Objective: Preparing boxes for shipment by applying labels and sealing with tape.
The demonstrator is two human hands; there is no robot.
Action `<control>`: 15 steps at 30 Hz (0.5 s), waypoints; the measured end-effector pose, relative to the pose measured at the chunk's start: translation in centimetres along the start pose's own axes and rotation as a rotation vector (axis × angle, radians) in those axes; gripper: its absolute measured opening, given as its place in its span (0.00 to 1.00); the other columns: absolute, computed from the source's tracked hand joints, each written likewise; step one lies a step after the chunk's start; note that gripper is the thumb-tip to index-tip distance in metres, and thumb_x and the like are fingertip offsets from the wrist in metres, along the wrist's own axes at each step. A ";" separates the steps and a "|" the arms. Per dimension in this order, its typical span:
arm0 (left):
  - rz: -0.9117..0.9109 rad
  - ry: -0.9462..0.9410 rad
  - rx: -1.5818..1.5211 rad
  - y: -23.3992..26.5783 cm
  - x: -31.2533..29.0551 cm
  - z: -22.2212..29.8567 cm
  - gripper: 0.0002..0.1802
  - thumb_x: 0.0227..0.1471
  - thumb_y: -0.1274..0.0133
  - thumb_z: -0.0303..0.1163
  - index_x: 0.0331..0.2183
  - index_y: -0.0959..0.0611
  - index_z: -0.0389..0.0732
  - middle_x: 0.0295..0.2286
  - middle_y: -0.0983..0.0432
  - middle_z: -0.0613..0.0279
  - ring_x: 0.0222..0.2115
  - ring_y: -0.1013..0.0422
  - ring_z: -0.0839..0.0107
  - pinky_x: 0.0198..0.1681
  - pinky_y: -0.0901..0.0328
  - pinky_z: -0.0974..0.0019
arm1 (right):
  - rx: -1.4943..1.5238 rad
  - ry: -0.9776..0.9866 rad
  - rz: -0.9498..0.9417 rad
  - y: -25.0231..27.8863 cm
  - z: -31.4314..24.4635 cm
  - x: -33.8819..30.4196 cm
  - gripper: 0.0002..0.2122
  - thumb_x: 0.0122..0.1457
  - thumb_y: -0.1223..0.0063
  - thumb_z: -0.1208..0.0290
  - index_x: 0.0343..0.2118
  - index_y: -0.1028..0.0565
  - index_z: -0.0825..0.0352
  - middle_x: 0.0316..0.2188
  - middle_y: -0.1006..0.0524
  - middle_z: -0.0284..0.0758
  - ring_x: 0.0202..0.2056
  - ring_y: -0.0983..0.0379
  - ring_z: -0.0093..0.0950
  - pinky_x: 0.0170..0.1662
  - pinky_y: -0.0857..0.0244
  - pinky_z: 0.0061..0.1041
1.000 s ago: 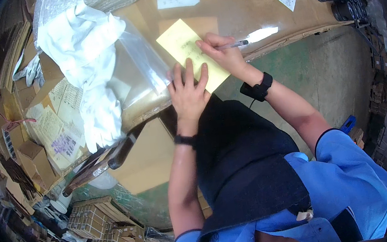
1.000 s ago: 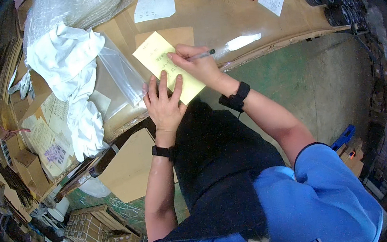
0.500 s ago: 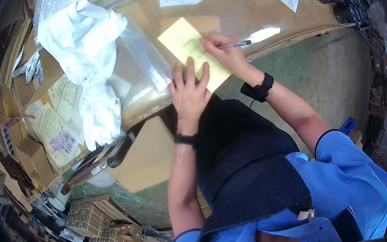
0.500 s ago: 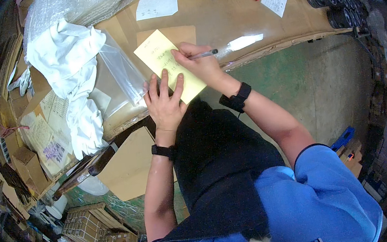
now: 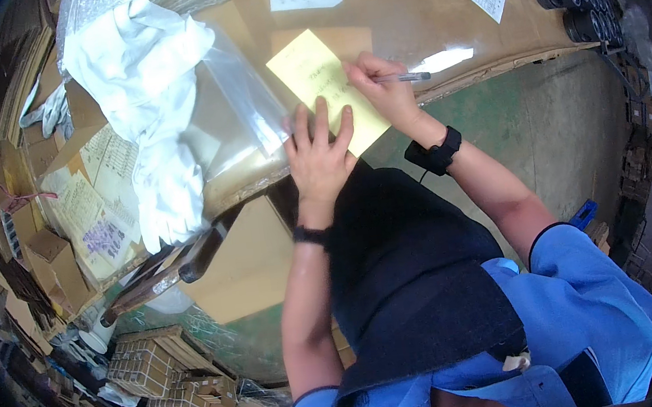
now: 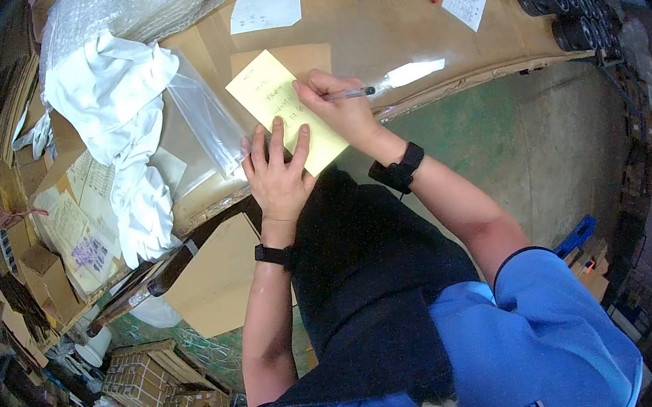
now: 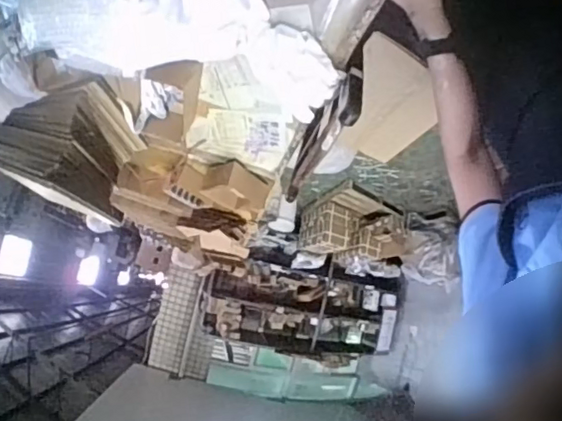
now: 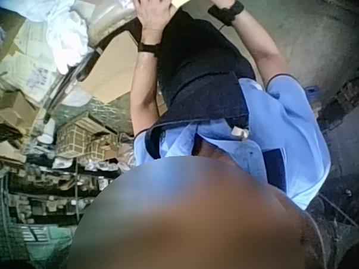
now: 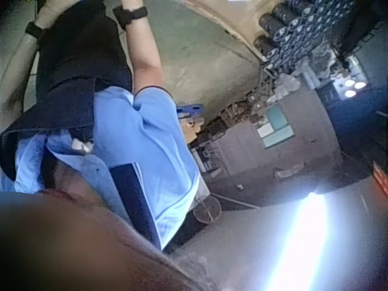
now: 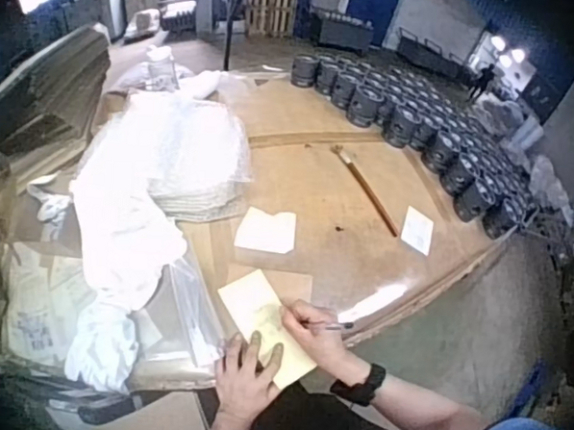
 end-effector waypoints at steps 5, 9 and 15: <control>-0.004 -0.005 0.016 0.0 0.0 0.0 0.35 0.31 0.41 0.35 0.48 0.26 0.59 0.52 0.38 0.59 0.52 0.43 0.52 0.54 0.47 0.44 | 0.026 0.012 0.023 -0.1 0.1 0.0 0.11 0.56 0.48 0.70 0.21 0.32 0.71 0.13 0.36 0.34 0.19 0.44 0.16 0.22 0.44 0.21; 0.010 -0.002 0.004 0.0 0.1 0.0 0.35 0.30 0.41 0.34 0.48 0.26 0.59 0.52 0.38 0.59 0.52 0.42 0.51 0.54 0.47 0.44 | 0.023 0.022 0.026 0.0 -0.2 0.2 0.10 0.56 0.48 0.70 0.22 0.31 0.71 0.14 0.34 0.34 0.19 0.42 0.16 0.23 0.43 0.21; 0.011 0.000 0.020 0.0 -0.1 -0.2 0.36 0.29 0.41 0.34 0.48 0.26 0.59 0.53 0.38 0.59 0.52 0.42 0.52 0.54 0.47 0.44 | -0.057 0.017 -0.017 -0.2 -0.5 0.0 0.10 0.55 0.48 0.71 0.22 0.32 0.71 0.14 0.36 0.36 0.18 0.42 0.17 0.22 0.43 0.21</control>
Point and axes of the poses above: each hand's wrist, its own x-axis towards the middle knuckle, its own y-axis out of the back of the hand, z = x × y, the point moved 8 cm from there along x, towards the middle knuckle
